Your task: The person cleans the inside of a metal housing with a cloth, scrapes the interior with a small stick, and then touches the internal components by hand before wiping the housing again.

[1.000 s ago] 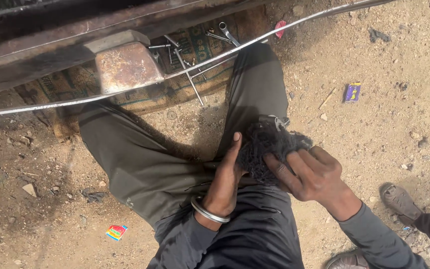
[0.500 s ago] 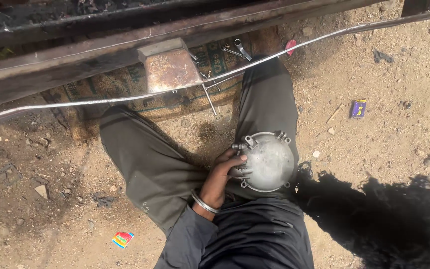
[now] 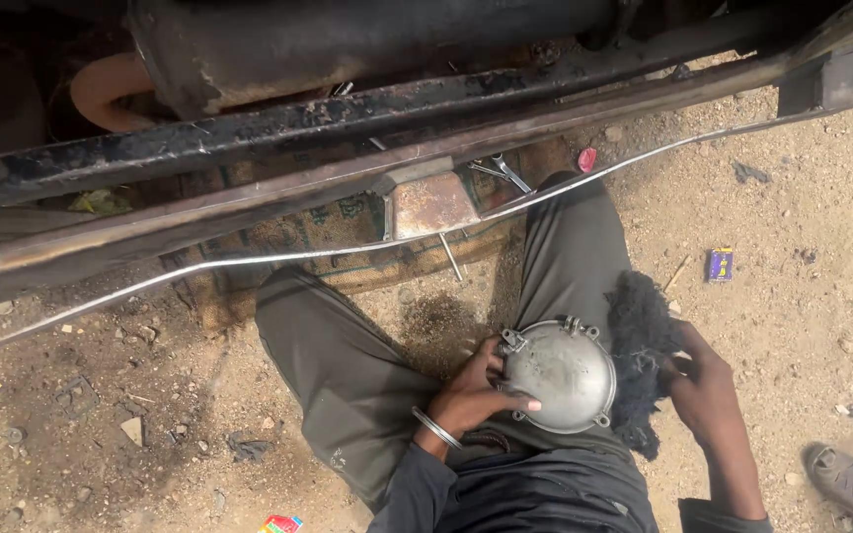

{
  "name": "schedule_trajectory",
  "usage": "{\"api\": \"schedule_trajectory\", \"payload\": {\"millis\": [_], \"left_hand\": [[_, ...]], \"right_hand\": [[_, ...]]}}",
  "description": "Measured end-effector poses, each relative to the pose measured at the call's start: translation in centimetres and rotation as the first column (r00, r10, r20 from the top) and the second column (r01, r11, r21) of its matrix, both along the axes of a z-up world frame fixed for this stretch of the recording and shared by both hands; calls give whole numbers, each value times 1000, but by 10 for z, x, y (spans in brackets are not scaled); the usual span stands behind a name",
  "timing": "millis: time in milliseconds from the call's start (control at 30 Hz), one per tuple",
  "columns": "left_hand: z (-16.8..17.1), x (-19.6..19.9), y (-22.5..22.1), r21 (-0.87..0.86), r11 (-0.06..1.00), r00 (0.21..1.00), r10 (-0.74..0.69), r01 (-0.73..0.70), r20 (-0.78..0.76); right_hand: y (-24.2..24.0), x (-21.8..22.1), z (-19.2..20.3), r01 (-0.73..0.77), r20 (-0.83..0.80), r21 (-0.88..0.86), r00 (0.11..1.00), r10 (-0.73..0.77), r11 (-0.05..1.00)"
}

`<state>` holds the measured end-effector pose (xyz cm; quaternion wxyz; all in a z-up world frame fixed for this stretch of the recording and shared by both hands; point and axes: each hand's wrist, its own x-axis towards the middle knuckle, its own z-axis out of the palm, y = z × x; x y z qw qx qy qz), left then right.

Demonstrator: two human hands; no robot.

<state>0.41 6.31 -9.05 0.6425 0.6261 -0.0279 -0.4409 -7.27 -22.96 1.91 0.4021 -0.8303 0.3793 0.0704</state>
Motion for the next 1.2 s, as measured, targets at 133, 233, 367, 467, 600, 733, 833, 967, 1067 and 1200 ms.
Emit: {"api": "schedule_trajectory", "payload": {"millis": [133, 233, 367, 467, 600, 733, 833, 967, 1067, 1200], "left_hand": [[35, 11, 25, -148, 987, 983, -28, 55, 180], [72, 10, 50, -335, 942, 977, 67, 5, 204], [83, 0, 48, -544, 838, 959, 182, -36, 217], [89, 12, 36, -624, 782, 928, 239, -9, 286], [100, 34, 12, -601, 794, 871, 231, 88, 433], [80, 43, -19, -180, 982, 923, 119, -55, 367], [-20, 26, -33, -52, 997, 993, 58, -53, 102], [-33, 26, -25, -127, 990, 993, 39, -53, -115], [-32, 36, -23, -218, 975, 995, 21, -43, -102], [-2, 51, -13, -419, 882, 955, 100, -215, -281]], "right_hand": [[-2, 38, 46, 75, 300, -143, 953, -30, 987], [9, 83, 83, 88, 645, -314, 751, 144, 945], [-74, 140, -16, 45, 925, -163, 355, 137, 986], [-98, 164, -59, 78, 568, -705, 657, 495, 705], [-24, 148, -10, -29, 192, -528, 970, 152, 849], [-14, 128, -35, -224, 230, -378, 917, 325, 898], [30, 138, 9, -123, 205, -347, 957, 203, 930], [64, 136, 44, -124, 229, -306, 953, 199, 944], [70, 142, 68, -42, 519, -351, 823, 232, 936], [71, 163, 136, -29, 645, -386, 706, 292, 922]]}}
